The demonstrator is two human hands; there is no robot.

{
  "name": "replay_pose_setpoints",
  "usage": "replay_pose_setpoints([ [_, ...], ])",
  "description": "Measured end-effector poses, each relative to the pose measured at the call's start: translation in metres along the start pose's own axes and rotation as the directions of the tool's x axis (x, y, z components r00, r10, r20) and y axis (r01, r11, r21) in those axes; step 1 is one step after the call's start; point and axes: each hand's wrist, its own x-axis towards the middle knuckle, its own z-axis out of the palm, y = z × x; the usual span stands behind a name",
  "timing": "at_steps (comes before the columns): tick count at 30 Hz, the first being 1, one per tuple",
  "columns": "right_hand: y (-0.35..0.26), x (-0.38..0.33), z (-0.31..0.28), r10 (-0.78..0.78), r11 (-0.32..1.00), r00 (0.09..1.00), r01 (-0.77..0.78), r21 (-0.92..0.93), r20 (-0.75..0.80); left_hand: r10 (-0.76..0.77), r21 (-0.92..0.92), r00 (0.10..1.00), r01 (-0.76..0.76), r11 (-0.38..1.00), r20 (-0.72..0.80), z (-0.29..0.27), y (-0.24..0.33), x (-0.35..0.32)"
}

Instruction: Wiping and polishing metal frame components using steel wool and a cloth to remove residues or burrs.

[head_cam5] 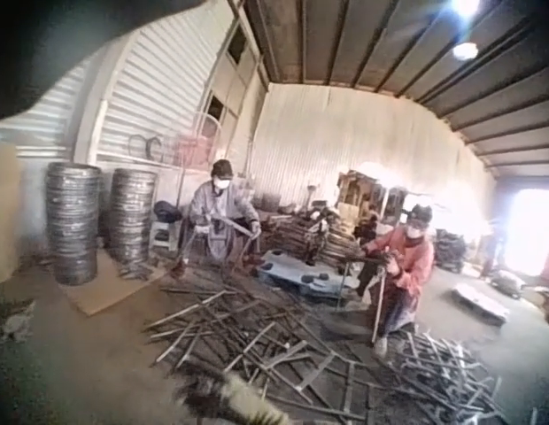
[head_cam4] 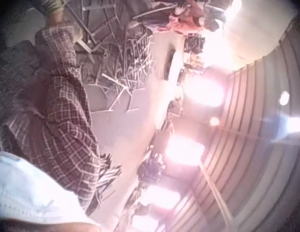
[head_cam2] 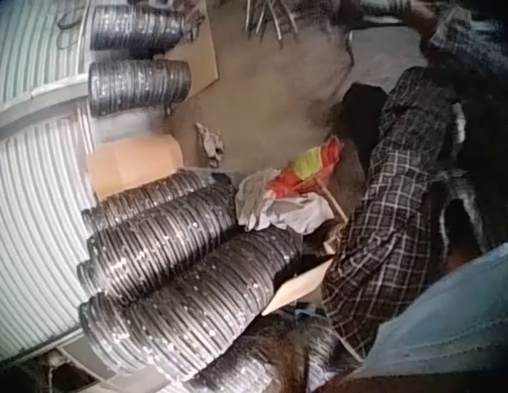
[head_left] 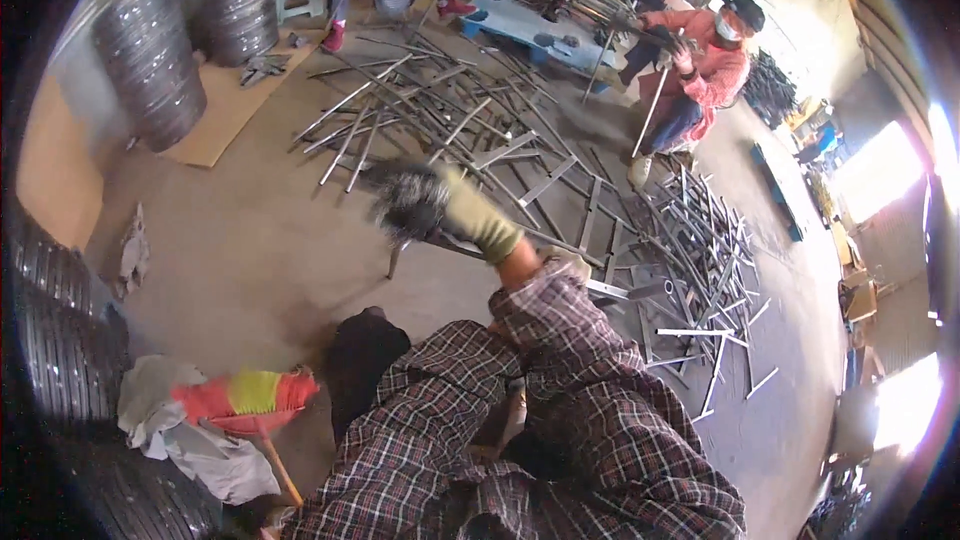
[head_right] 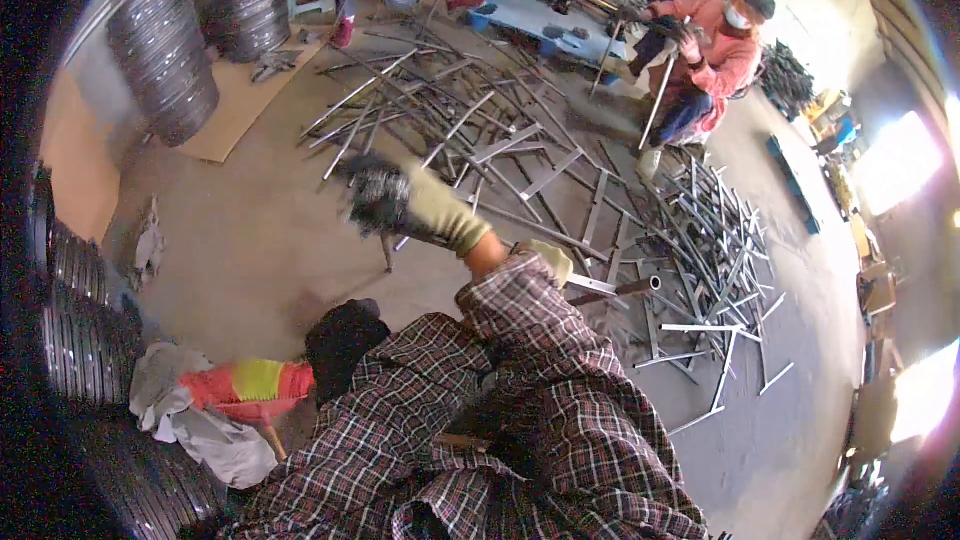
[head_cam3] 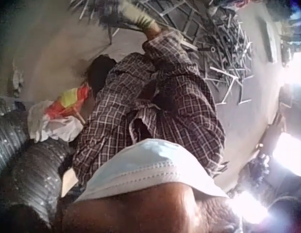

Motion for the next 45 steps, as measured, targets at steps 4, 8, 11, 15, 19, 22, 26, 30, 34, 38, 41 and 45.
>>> replay_pose_setpoints([
  [4,0.03,-0.012,0.001,-0.072,0.989,0.997,0.074,0.126,-0.017,0.445,-0.099,0.857,-0.435,0.895,0.259,0.027,-0.011,0.003],
  [8,0.028,-0.008,0.001,-0.135,0.985,0.988,0.142,0.101,-0.077,0.712,-0.235,0.484,-0.717,0.656,0.509,0.033,-0.008,-0.008],
  [11,0.018,-0.018,-0.004,0.018,0.926,0.958,0.091,0.365,-0.285,0.731,-0.384,0.099,-0.799,0.462,0.675,0.056,0.005,-0.032],
  [15,0.031,-0.028,-0.024,0.228,0.942,0.951,-0.16,0.296,-0.209,0.66,-0.617,-0.309,-0.728,0.298,0.685,0.032,0.021,-0.015],
  [19,0.047,-0.029,0.006,0.14,0.989,0.988,-0.136,-0.062,0.07,0.47,-0.352,-0.001,-0.664,0.66,0.882,0.024,0.026,-0.012],
  [22,0.035,-0.025,0.006,0.075,0.978,0.996,-0.084,-0.19,-0.053,0.312,-0.163,0.192,-0.546,0.822,0.93,0.044,0.038,-0.013],
  [26,0.006,-0.017,0.032,-0.105,0.986,0.954,0.064,-0.154,-0.279,0.088,0.047,0.389,-0.324,0.945,0.917,0.065,0.061,-0.003],
  [30,0.038,-0.023,0.025,0.016,0.853,0.975,-0.13,-0.506,-0.224,-0.164,0.207,0.503,-0.03,0.978,0.848,0.072,0.099,0.019],
  [34,0.024,-0.025,0.03,-0.158,0.922,0.93,0.018,-0.388,-0.332,-0.517,0.41,0.505,0.314,0.856,0.691,0.05,0.098,0.031],
  [38,0.023,-0.019,0.045,0.023,0.966,0.934,-0.113,-0.231,-0.358,-0.635,0.497,0.641,0.42,0.76,0.43,0.025,0.083,0.028],
  [41,0.036,-0.018,0.03,0.003,0.875,0.959,-0.139,-0.463,-0.283,-0.716,0.54,0.351,0.48,0.691,0.604,0.029,0.092,0.051],
  [45,0.008,-0.011,0.039,-0.129,0.99,0.94,0.142,0.019,-0.315,-0.745,0.574,0.387,0.476,0.667,0.544,0.01,0.064,0.052],
])
